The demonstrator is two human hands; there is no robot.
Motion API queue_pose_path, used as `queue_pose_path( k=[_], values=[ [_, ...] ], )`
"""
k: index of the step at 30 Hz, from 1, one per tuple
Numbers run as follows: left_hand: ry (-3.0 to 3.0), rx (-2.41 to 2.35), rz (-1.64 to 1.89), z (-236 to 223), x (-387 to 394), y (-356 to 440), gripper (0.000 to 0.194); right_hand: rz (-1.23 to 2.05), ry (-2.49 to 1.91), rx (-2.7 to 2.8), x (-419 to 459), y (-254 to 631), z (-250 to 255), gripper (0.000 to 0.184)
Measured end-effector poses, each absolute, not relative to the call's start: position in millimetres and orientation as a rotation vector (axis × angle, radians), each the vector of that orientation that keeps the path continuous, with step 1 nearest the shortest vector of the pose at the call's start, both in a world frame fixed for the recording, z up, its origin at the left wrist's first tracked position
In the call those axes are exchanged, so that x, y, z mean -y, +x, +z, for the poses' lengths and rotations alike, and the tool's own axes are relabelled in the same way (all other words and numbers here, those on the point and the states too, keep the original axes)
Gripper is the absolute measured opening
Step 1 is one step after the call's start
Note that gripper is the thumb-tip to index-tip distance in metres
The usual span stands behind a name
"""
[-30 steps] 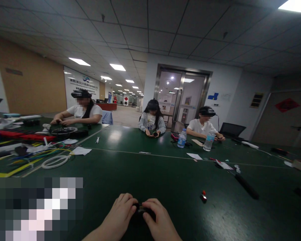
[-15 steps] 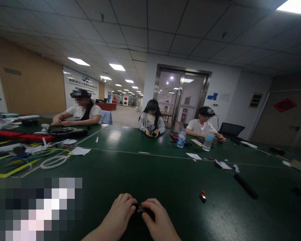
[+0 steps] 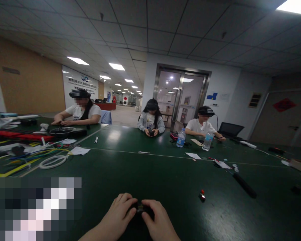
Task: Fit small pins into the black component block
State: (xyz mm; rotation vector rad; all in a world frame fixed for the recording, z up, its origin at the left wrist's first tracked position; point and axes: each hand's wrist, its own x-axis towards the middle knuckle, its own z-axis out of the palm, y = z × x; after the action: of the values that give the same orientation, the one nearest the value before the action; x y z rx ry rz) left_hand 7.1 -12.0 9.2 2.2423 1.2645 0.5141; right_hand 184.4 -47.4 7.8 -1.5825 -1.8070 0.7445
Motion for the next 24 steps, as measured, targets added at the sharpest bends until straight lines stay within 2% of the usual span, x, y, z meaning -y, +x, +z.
queue_pose_path(
  k=[24],
  values=[
    [2.265,-1.239,0.486,4.5,6.8,5.8,0.025,0.765,-1.63,1.763,48.7,185.2,9.5,0.031]
  ],
)
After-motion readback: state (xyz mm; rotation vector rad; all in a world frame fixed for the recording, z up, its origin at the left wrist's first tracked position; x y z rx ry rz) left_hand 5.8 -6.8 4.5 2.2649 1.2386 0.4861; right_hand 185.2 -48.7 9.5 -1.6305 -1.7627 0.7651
